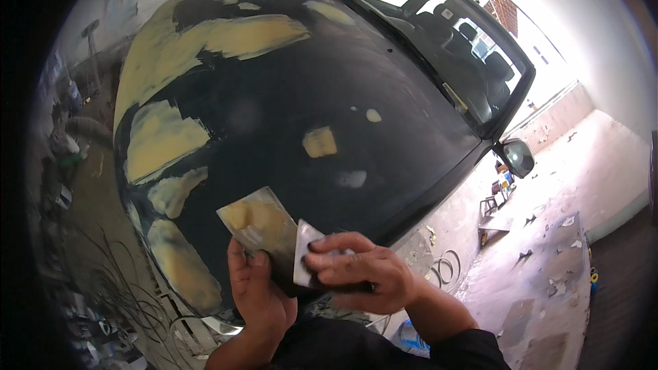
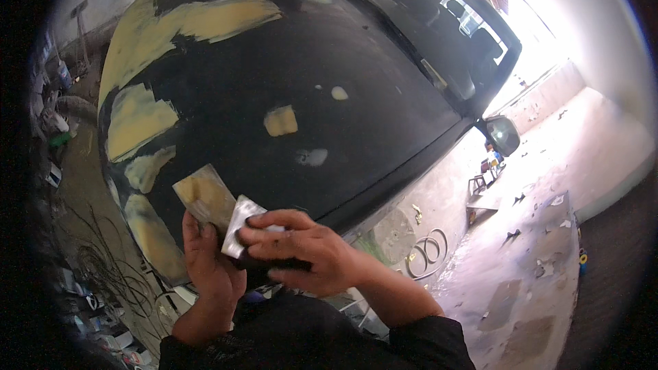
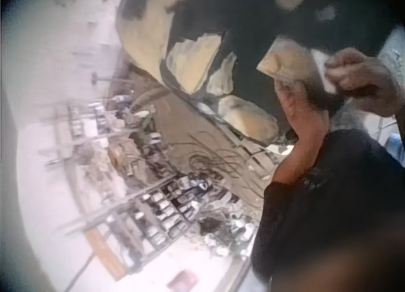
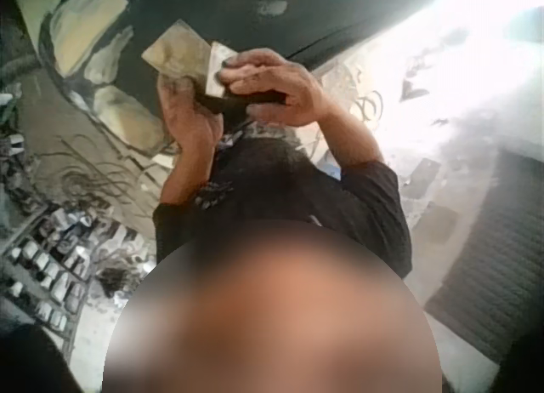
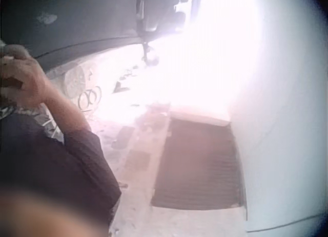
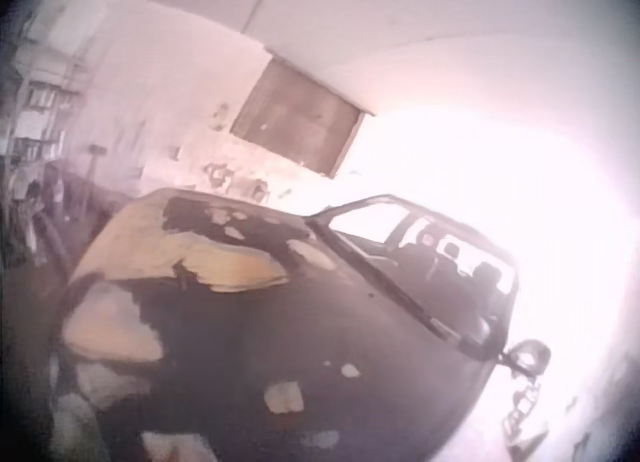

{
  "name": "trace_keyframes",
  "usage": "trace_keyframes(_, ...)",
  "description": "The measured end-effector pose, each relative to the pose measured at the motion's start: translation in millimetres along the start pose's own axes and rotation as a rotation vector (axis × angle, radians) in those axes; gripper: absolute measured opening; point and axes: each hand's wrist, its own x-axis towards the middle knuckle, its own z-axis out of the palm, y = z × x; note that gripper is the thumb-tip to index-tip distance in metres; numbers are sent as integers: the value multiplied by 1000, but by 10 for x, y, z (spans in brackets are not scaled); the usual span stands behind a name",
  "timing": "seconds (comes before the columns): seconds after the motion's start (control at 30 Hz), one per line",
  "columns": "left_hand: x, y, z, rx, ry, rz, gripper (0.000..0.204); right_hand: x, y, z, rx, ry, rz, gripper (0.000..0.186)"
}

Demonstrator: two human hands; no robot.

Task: The person applies a beige body filler to the hood of a dark-colored car using a putty knife. They spread the filler over several areas, smoothing it out with consistent strokes.

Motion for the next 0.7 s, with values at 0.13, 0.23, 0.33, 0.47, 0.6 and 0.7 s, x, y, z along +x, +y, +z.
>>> trace_keyframes(0.13, 33, 128, -107, 15, -66, 67, 53, -108, 6, -254, -448, -130, 319, 55)
trace_keyframes(0.23, 57, 184, -234, 84, -70, 157, 49, 46, 358, -538, -716, -46, 503, 56)
trace_keyframes(0.33, 107, 86, -517, 149, 1, 138, 48, 302, 719, -877, -859, 9, 686, 52)
trace_keyframes(0.47, 96, -4, -739, 170, 27, 101, 47, 716, 1078, -912, -824, -80, 757, 53)
trace_keyframes(0.6, 111, -13, -788, 163, -45, 95, 47, 917, 1150, -669, -873, -234, 816, 58)
trace_keyframes(0.7, 111, -10, -756, 166, -12, 87, 46, 828, 910, -449, -837, -259, 790, 59)
